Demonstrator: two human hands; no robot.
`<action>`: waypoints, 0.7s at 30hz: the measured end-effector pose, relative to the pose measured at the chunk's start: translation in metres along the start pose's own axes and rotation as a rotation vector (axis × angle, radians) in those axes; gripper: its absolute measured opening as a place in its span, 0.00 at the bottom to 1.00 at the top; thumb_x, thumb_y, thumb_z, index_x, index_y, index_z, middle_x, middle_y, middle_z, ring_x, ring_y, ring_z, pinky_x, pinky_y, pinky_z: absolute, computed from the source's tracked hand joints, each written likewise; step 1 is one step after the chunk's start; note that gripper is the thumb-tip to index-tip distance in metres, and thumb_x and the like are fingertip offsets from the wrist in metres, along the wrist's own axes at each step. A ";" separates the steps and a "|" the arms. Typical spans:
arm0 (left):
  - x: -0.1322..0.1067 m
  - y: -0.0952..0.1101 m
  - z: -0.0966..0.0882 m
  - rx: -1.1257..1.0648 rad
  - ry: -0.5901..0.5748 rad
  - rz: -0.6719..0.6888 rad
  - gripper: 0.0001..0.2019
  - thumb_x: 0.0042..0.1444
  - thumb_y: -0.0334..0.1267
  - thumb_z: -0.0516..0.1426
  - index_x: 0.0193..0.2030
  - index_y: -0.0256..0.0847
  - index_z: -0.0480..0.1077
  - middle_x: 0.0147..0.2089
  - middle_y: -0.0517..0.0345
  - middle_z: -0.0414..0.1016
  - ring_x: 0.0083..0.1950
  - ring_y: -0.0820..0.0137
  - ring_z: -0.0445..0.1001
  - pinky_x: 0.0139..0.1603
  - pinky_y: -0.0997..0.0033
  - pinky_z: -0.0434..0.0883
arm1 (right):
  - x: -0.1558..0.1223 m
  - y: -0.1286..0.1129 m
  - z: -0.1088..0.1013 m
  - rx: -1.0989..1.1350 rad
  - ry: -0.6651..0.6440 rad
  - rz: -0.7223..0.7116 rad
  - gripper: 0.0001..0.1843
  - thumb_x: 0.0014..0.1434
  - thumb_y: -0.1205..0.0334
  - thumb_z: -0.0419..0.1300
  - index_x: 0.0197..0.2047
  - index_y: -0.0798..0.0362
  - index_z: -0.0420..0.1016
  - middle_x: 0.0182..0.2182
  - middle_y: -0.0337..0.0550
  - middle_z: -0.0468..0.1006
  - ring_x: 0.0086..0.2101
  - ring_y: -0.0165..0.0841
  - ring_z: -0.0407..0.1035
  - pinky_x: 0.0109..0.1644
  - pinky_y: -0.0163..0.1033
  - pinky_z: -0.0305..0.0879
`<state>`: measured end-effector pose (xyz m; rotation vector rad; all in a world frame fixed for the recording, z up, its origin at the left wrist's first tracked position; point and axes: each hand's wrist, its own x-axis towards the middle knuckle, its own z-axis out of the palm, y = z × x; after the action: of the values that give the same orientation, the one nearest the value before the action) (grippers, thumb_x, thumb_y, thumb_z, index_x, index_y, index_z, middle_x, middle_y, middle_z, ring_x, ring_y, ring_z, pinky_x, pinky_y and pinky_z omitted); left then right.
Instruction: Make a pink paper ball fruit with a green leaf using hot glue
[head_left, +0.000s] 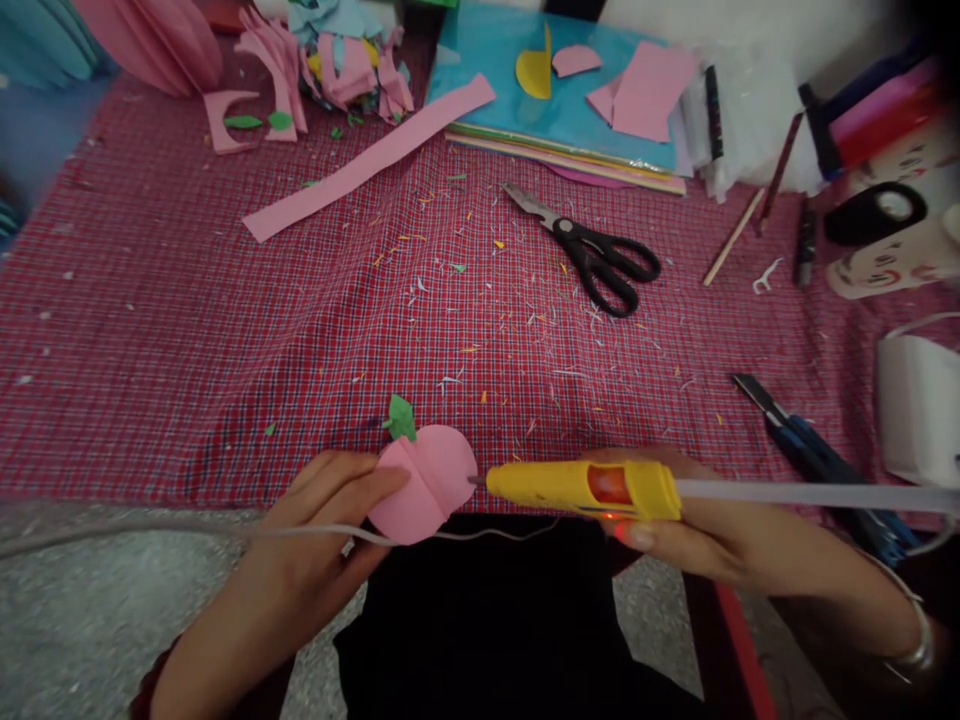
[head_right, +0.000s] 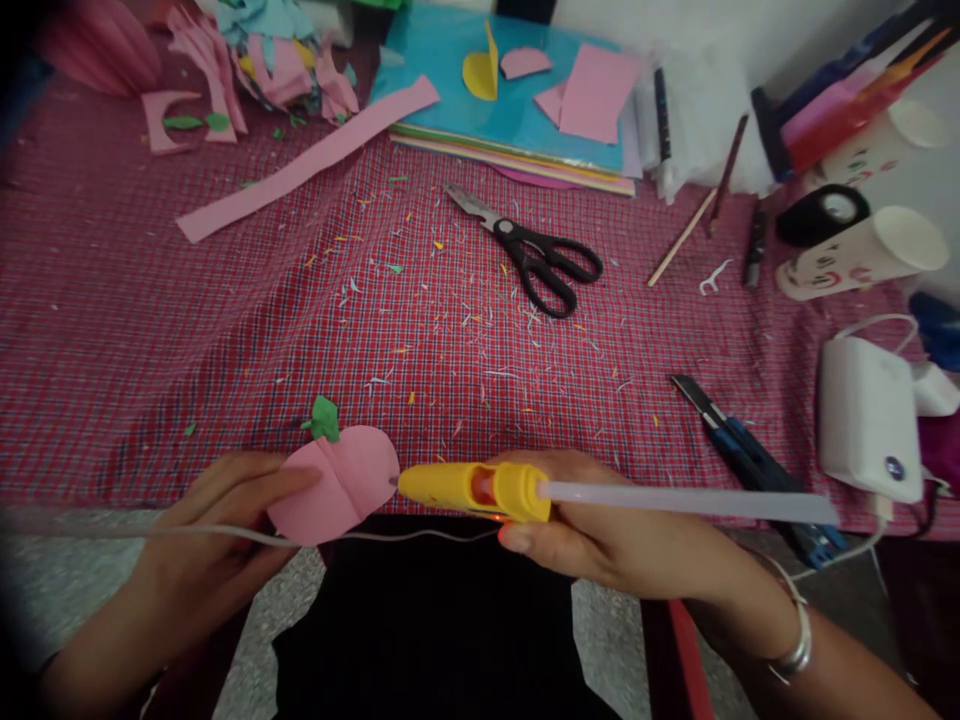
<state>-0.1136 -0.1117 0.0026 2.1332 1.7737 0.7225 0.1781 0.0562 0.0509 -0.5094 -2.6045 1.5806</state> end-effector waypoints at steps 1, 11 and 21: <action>0.001 0.000 0.000 -0.003 0.000 -0.001 0.14 0.61 0.31 0.54 0.53 0.44 0.67 0.46 0.54 0.72 0.44 0.65 0.73 0.43 0.64 0.73 | -0.001 0.000 -0.001 0.005 -0.016 0.005 0.14 0.69 0.54 0.50 0.41 0.54 0.69 0.35 0.46 0.74 0.35 0.33 0.69 0.40 0.38 0.66; 0.001 0.002 0.000 -0.007 -0.014 -0.008 0.15 0.61 0.31 0.55 0.55 0.44 0.65 0.47 0.54 0.71 0.45 0.66 0.72 0.45 0.64 0.72 | 0.027 -0.004 0.006 -0.039 0.009 0.071 0.19 0.69 0.49 0.48 0.38 0.55 0.71 0.33 0.44 0.75 0.30 0.31 0.67 0.35 0.36 0.67; 0.000 0.000 0.003 -0.035 -0.014 -0.012 0.16 0.60 0.34 0.57 0.54 0.46 0.65 0.47 0.55 0.74 0.45 0.64 0.73 0.44 0.63 0.72 | 0.023 -0.006 0.002 -0.055 0.009 0.035 0.15 0.68 0.54 0.50 0.38 0.53 0.71 0.33 0.43 0.74 0.31 0.32 0.68 0.38 0.37 0.68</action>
<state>-0.1125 -0.1115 -0.0001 2.0980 1.7518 0.7281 0.1543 0.0596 0.0520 -0.5680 -2.6535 1.5159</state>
